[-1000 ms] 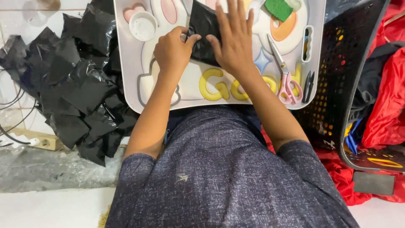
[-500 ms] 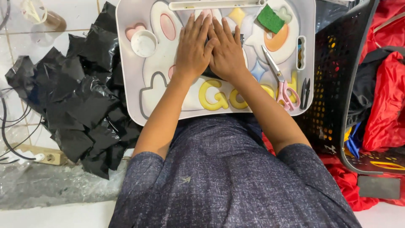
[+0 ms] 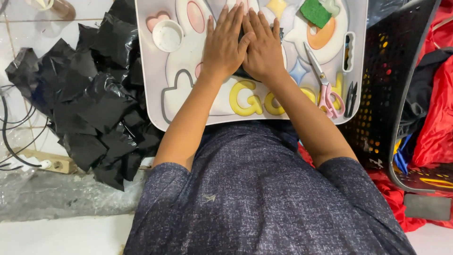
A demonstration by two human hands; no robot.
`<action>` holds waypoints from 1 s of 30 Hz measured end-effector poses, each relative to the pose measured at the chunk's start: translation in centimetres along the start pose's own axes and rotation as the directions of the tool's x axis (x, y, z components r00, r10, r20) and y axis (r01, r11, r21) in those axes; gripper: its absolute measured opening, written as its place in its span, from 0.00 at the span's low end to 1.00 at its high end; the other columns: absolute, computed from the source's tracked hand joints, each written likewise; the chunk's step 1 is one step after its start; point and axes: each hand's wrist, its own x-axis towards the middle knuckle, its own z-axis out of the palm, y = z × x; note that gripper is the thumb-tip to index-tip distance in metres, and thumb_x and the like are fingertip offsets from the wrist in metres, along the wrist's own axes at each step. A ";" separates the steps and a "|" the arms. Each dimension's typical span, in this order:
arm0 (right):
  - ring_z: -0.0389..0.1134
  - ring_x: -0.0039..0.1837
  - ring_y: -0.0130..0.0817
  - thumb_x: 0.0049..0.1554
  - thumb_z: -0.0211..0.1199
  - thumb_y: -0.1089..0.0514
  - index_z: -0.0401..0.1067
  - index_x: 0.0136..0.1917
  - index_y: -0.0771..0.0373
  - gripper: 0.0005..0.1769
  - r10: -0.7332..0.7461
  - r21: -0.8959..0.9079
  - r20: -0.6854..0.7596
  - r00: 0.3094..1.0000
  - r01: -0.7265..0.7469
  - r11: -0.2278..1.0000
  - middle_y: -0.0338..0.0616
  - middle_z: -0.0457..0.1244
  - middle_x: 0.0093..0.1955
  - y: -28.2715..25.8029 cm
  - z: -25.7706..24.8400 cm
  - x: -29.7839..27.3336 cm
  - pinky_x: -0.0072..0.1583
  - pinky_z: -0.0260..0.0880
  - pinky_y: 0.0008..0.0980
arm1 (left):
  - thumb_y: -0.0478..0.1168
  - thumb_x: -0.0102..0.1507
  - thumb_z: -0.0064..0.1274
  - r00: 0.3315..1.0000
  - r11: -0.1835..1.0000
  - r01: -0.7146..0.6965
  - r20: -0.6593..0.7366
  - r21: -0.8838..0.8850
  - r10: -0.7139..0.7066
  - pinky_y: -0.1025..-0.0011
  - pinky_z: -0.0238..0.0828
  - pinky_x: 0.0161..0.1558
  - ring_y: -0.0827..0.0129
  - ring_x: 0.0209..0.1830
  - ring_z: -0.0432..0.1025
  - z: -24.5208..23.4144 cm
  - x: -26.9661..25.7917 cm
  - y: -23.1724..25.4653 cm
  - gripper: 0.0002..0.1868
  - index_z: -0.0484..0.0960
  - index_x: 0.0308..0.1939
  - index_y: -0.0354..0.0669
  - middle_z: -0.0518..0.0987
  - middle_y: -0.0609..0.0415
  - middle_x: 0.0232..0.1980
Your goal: Trimming excess elastic material from the edges of red fabric covers using a pair of scissors.
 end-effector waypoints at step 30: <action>0.49 0.83 0.50 0.70 0.49 0.49 0.54 0.81 0.60 0.29 0.028 0.030 0.008 1.000 -0.028 0.999 0.48 0.50 0.83 -0.5 -0.1 -0.3 0.78 0.43 0.64 | 0.61 0.74 0.25 0.999 0.999 -0.040 -0.025 -0.035 0.039 0.48 0.34 0.76 0.57 0.80 0.52 -0.5 -0.3 0.1 0.36 0.61 0.76 0.40 0.64 0.50 0.79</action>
